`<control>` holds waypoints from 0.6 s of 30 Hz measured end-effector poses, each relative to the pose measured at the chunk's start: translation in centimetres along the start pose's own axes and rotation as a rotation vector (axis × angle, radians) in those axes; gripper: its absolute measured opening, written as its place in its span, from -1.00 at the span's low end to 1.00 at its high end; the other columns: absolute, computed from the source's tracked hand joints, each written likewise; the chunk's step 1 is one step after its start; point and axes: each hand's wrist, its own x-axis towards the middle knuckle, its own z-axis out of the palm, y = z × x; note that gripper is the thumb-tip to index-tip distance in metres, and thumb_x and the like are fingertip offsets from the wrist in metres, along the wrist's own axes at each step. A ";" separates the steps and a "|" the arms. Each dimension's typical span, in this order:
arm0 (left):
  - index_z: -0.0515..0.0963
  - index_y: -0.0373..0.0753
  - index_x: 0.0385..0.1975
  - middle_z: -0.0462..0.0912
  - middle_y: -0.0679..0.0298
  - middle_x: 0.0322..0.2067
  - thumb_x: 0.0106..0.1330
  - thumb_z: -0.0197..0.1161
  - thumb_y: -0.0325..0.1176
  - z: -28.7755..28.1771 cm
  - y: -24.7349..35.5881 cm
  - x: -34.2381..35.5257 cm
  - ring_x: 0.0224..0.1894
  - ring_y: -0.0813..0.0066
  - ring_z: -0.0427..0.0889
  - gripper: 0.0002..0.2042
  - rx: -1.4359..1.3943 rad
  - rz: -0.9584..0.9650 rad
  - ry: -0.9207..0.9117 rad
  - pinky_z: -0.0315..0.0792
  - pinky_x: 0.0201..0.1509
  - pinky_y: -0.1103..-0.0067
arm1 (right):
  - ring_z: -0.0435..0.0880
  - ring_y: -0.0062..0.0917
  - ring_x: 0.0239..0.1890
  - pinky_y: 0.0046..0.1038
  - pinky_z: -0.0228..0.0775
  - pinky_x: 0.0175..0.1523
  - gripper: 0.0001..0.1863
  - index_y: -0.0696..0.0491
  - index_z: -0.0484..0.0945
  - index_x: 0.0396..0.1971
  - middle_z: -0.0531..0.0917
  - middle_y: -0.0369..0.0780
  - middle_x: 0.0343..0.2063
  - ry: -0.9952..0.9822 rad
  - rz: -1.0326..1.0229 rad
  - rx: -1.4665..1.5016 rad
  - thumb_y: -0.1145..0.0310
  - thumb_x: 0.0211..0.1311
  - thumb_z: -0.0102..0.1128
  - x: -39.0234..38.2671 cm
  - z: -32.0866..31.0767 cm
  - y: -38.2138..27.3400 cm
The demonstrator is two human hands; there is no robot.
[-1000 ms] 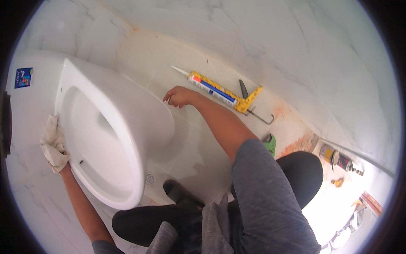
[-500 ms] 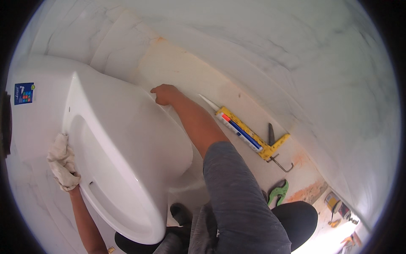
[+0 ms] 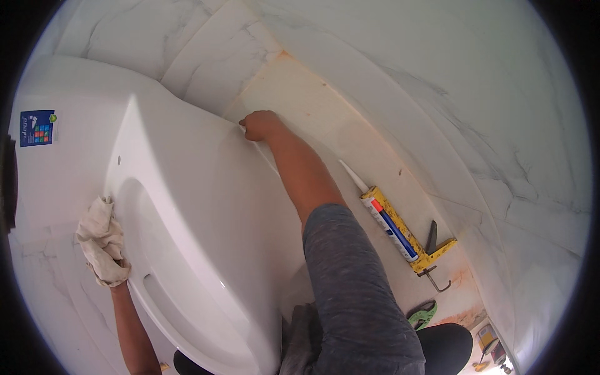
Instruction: The person installs a toilet by tightening bolts with a green pipe wrench, then uses a screwdriver and hammer to secure the base. They repeatedly adjust the toilet position and wipe the rim and bowl with a cloth.
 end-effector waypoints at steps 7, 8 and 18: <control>0.59 -0.45 -0.04 0.71 0.10 -0.02 0.41 0.24 -0.29 0.6 -0.2 -0.1 0.02 0.33 0.67 -0.68 -0.027 -0.029 0.049 0.51 0.17 0.47 | 0.65 -0.29 0.16 -0.23 0.50 0.23 -0.47 -0.25 0.62 0.23 0.70 -0.26 0.11 -0.031 -0.030 -0.055 0.29 0.23 0.07 1.2 -0.2 0.0; 0.58 -0.45 -0.01 0.70 0.12 0.01 0.45 0.19 -0.29 0.6 -0.3 0.0 0.05 0.36 0.65 -0.68 0.003 0.006 0.017 0.48 0.21 0.47 | 0.65 -0.29 0.17 -0.23 0.50 0.24 -0.47 -0.25 0.62 0.24 0.70 -0.26 0.11 -0.039 -0.035 -0.055 0.28 0.23 0.07 1.3 -0.2 0.1; 0.51 -0.45 0.10 0.67 0.12 0.07 0.57 0.03 -0.17 -1.2 -1.2 0.1 0.16 0.41 0.59 -0.59 -0.112 0.025 -0.111 0.40 0.33 0.51 | 0.39 -0.23 0.42 -0.21 0.25 0.46 -0.23 -0.37 0.13 0.55 0.41 -0.19 0.41 -0.293 0.013 -0.111 0.36 0.30 -0.07 1.8 -0.5 -0.1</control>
